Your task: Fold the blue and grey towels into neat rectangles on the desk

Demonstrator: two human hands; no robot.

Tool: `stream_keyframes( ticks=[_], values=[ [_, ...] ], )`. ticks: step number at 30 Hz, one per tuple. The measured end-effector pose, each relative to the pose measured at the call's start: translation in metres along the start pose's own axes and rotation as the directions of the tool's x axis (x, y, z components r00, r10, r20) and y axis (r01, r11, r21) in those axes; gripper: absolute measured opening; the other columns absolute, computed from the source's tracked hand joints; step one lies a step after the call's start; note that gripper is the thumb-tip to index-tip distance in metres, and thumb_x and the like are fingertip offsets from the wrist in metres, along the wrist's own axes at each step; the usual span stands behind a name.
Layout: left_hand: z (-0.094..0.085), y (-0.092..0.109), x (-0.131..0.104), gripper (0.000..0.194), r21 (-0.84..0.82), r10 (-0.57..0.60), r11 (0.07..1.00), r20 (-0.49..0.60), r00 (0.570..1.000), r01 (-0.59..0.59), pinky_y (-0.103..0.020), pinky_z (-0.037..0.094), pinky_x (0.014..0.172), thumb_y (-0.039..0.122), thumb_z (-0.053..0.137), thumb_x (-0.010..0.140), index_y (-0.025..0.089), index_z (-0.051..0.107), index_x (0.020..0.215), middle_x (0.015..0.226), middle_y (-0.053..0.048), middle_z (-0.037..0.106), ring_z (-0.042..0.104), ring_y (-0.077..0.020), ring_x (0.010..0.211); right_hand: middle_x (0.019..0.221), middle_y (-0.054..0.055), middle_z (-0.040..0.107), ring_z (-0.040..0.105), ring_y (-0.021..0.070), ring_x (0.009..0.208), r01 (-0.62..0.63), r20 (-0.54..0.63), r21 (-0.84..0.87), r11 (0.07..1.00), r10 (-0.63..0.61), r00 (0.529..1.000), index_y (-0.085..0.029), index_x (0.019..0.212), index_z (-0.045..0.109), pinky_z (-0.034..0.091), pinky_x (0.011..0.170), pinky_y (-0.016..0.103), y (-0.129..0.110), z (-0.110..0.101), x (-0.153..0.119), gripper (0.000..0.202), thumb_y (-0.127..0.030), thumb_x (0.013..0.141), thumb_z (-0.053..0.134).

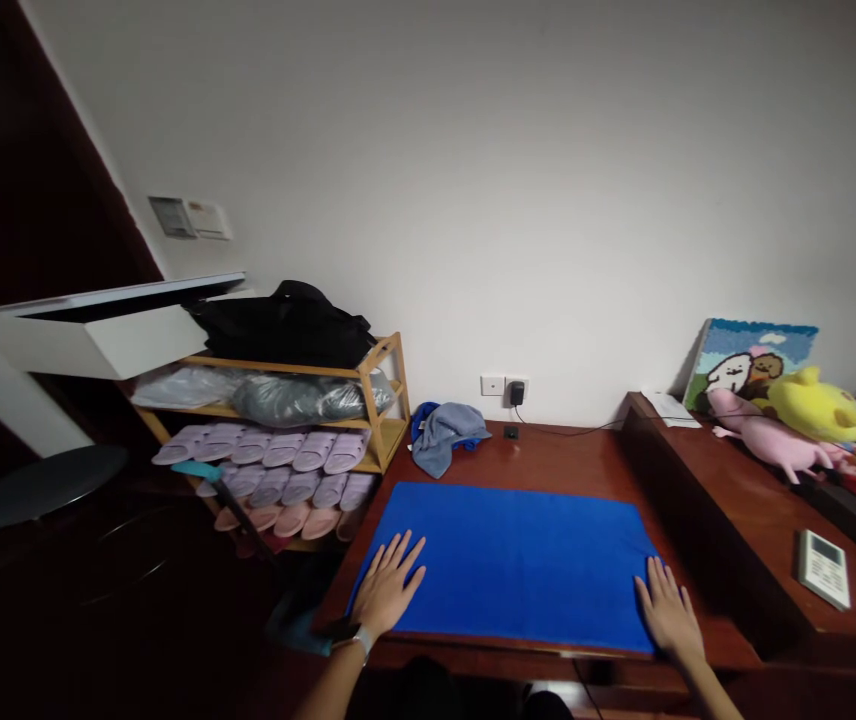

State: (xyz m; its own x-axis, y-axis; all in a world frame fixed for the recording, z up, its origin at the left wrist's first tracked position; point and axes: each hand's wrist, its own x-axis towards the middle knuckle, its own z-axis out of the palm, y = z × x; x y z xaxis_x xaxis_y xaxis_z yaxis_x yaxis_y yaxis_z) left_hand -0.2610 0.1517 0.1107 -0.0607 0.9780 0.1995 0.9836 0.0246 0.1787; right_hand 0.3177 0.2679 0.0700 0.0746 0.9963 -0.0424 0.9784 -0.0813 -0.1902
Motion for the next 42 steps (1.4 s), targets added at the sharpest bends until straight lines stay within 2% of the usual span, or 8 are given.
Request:
stream_keyframes(
  ticks=[18,22,24,27,32,35,38,42],
  values=[
    [0.000,0.003,0.002,0.058,-0.012,-0.049,0.999,0.076,0.996,0.050,-0.050,0.019,0.126,0.054,0.038,0.103,0.037,0.033,0.158,0.168,-0.001,0.030,0.026,-0.0258,0.155,0.170,0.006,0.018,0.014,0.0242,0.157,0.004,0.031,-0.059,0.998,-0.002,1.000,-0.007,0.162,0.020,0.015,0.127,0.048,0.006,-0.001,-0.006,0.087,-0.056,0.091,0.005],
    [-0.005,-0.007,0.004,0.055,-0.079,-0.134,0.987,0.088,0.987,0.141,-0.044,0.029,0.124,0.049,0.038,0.103,0.030,0.044,0.154,0.168,-0.004,0.032,0.033,-0.0245,0.153,0.169,0.007,0.023,0.017,0.0262,0.157,0.018,-0.042,-0.037,0.999,-0.019,0.999,-0.008,0.162,0.024,0.015,0.127,0.050,0.000,0.009,-0.003,0.091,-0.061,0.090,0.008],
    [-0.006,-0.016,0.004,0.052,-0.071,-0.138,0.988,0.032,0.990,0.140,-0.043,0.032,0.123,0.045,0.037,0.104,0.028,0.048,0.152,0.167,-0.004,0.035,0.035,-0.0241,0.151,0.168,0.009,0.025,0.017,0.0282,0.157,0.068,-0.119,-0.029,0.997,-0.071,0.990,-0.006,0.161,0.027,0.013,0.128,0.051,-0.027,0.012,-0.007,0.092,-0.062,0.090,0.009],
    [-0.004,-0.029,0.000,0.053,-0.018,-0.102,0.995,-0.044,0.994,0.101,-0.046,0.028,0.125,0.045,0.037,0.105,0.029,0.044,0.154,0.166,-0.003,0.036,0.033,-0.0242,0.152,0.167,0.011,0.026,0.016,0.0297,0.157,0.221,-0.172,0.003,0.975,-0.218,0.961,-0.003,0.159,0.030,0.011,0.128,0.051,-0.109,0.009,-0.025,0.087,-0.059,0.095,0.010],
    [0.003,-0.035,-0.004,0.056,0.029,-0.100,0.994,-0.061,0.993,0.102,-0.048,0.028,0.125,0.047,0.038,0.104,0.033,0.034,0.158,0.168,-0.003,0.031,0.031,-0.0236,0.154,0.168,0.004,0.020,0.016,0.0235,0.157,0.502,-0.060,0.150,0.852,-0.499,0.865,-0.014,0.162,0.025,0.012,0.129,0.045,-0.282,0.000,-0.059,0.076,-0.061,0.103,0.014],
    [0.004,-0.034,-0.003,0.056,0.034,-0.090,0.995,-0.048,0.995,0.092,-0.049,0.028,0.125,0.048,0.037,0.105,0.033,0.033,0.159,0.168,-0.004,0.030,0.030,-0.0239,0.154,0.168,0.004,0.016,0.015,0.0236,0.157,0.543,-0.005,0.224,0.809,-0.556,0.831,-0.017,0.162,0.022,0.012,0.129,0.046,-0.342,0.004,-0.067,0.072,-0.059,0.104,0.015],
    [0.003,-0.034,-0.001,0.057,0.038,-0.085,0.996,-0.038,0.996,0.087,-0.049,0.028,0.125,0.048,0.036,0.105,0.032,0.033,0.159,0.169,-0.005,0.030,0.030,-0.0236,0.154,0.168,0.006,0.018,0.014,0.0241,0.157,0.534,0.050,0.237,0.811,-0.559,0.827,-0.017,0.162,0.022,0.010,0.129,0.048,-0.345,0.010,-0.063,0.073,-0.061,0.103,0.017],
    [0.004,-0.037,0.001,0.057,0.044,-0.084,0.995,-0.045,0.996,0.086,-0.049,0.028,0.125,0.048,0.036,0.105,0.033,0.033,0.159,0.168,-0.005,0.031,0.031,-0.0241,0.153,0.168,0.006,0.021,0.015,0.0246,0.157,0.477,0.046,0.165,0.863,-0.490,0.871,-0.018,0.162,0.025,0.009,0.129,0.048,-0.267,0.015,-0.038,0.076,-0.064,0.102,0.019]
  ],
)
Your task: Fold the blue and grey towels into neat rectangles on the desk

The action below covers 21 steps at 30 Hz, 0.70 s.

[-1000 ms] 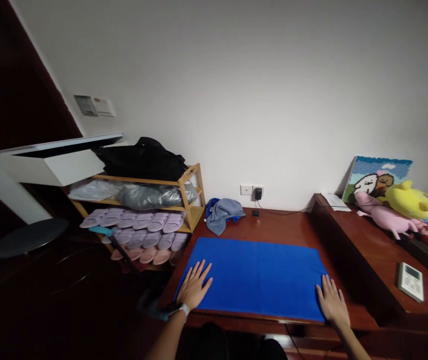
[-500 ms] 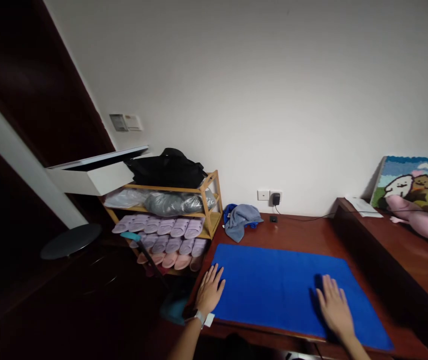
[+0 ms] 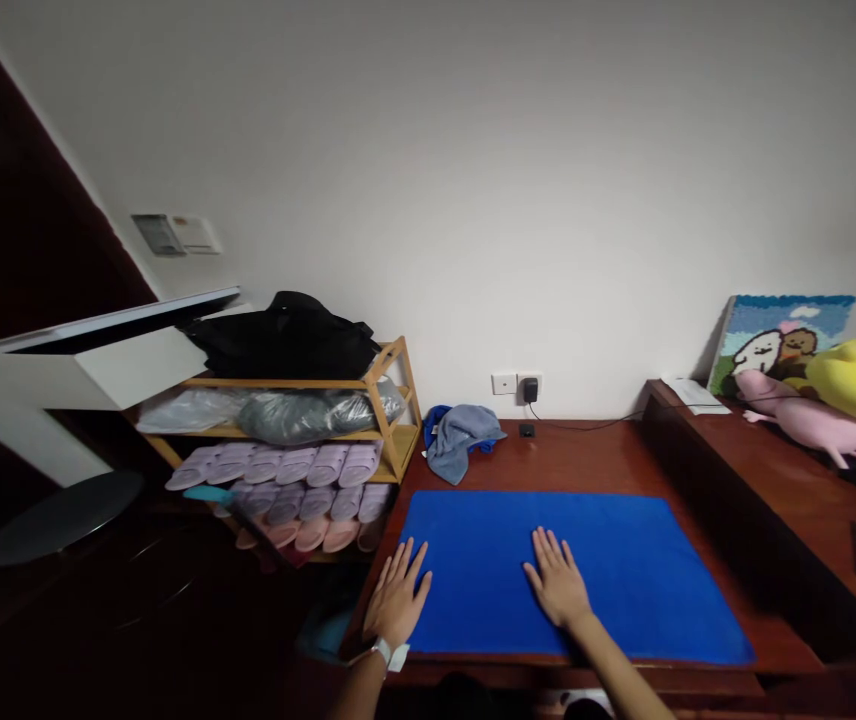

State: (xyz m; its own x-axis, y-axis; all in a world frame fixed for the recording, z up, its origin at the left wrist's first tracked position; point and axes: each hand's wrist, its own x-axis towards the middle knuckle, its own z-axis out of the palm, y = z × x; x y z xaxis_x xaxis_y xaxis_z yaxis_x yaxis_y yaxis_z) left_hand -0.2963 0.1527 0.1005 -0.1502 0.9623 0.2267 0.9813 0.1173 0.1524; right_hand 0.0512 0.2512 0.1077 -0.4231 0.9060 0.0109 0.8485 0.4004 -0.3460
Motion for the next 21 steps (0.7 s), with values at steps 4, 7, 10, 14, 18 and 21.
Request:
stream_keyframes(
  ticks=[4,7,10,14,18,21],
  values=[
    [0.003,-0.003,0.002,0.057,0.000,0.005,1.000,0.002,1.000,-0.005,-0.049,0.028,0.125,0.049,0.037,0.104,0.032,0.034,0.159,0.167,-0.005,0.032,0.031,-0.0240,0.153,0.168,0.007,0.026,0.018,0.0265,0.156,-0.215,-0.057,-0.122,0.969,0.210,0.976,-0.017,0.161,0.028,0.012,0.127,0.050,0.139,-0.025,-0.036,0.078,-0.062,0.099,0.020],
    [0.004,-0.003,0.004,0.057,-0.001,0.003,1.000,0.019,1.000,-0.003,-0.050,0.028,0.125,0.049,0.037,0.104,0.032,0.035,0.158,0.168,-0.005,0.032,0.030,-0.0239,0.154,0.167,0.010,0.029,0.020,0.0294,0.156,-0.388,-0.117,-0.166,0.907,0.373,0.920,-0.017,0.159,0.036,0.016,0.126,0.055,0.236,-0.043,-0.067,0.077,-0.059,0.097,0.018],
    [0.003,-0.004,0.005,0.057,-0.001,-0.005,1.000,0.034,0.999,0.005,-0.050,0.028,0.125,0.050,0.037,0.104,0.033,0.034,0.158,0.168,-0.004,0.031,0.031,-0.0240,0.154,0.166,0.008,0.033,0.024,0.0290,0.155,-0.426,-0.142,-0.136,0.894,0.408,0.902,-0.023,0.156,0.041,0.022,0.123,0.056,0.292,-0.050,-0.089,0.075,-0.059,0.096,0.015],
    [0.001,-0.004,0.006,0.057,0.000,-0.009,1.000,0.041,0.999,0.009,-0.049,0.029,0.125,0.051,0.036,0.104,0.034,0.033,0.159,0.168,-0.002,0.030,0.031,-0.0234,0.153,0.161,0.010,0.042,0.034,0.0310,0.151,-0.442,-0.163,-0.122,0.889,0.422,0.892,-0.021,0.153,0.045,0.031,0.120,0.054,0.307,-0.056,-0.092,0.077,-0.061,0.094,0.018],
    [-0.002,-0.004,0.006,0.056,0.002,0.009,1.000,0.041,0.999,-0.009,-0.049,0.030,0.124,0.049,0.036,0.104,0.034,0.034,0.158,0.167,-0.003,0.033,0.032,-0.0237,0.153,0.152,0.011,0.053,0.050,0.0312,0.138,-0.396,-0.233,-0.102,0.913,0.365,0.901,-0.019,0.150,0.049,0.041,0.114,0.049,0.304,-0.084,-0.061,0.075,-0.059,0.096,0.017],
    [-0.003,-0.004,0.005,0.055,0.011,0.008,1.000,0.034,0.999,-0.009,-0.049,0.031,0.124,0.048,0.036,0.104,0.034,0.035,0.158,0.167,-0.001,0.034,0.033,-0.0233,0.152,0.155,0.010,0.050,0.045,0.0270,0.144,-0.299,-0.213,-0.099,0.949,0.273,0.938,-0.020,0.150,0.051,0.034,0.120,0.043,0.308,-0.106,-0.025,0.070,-0.056,0.098,0.021]
  ],
)
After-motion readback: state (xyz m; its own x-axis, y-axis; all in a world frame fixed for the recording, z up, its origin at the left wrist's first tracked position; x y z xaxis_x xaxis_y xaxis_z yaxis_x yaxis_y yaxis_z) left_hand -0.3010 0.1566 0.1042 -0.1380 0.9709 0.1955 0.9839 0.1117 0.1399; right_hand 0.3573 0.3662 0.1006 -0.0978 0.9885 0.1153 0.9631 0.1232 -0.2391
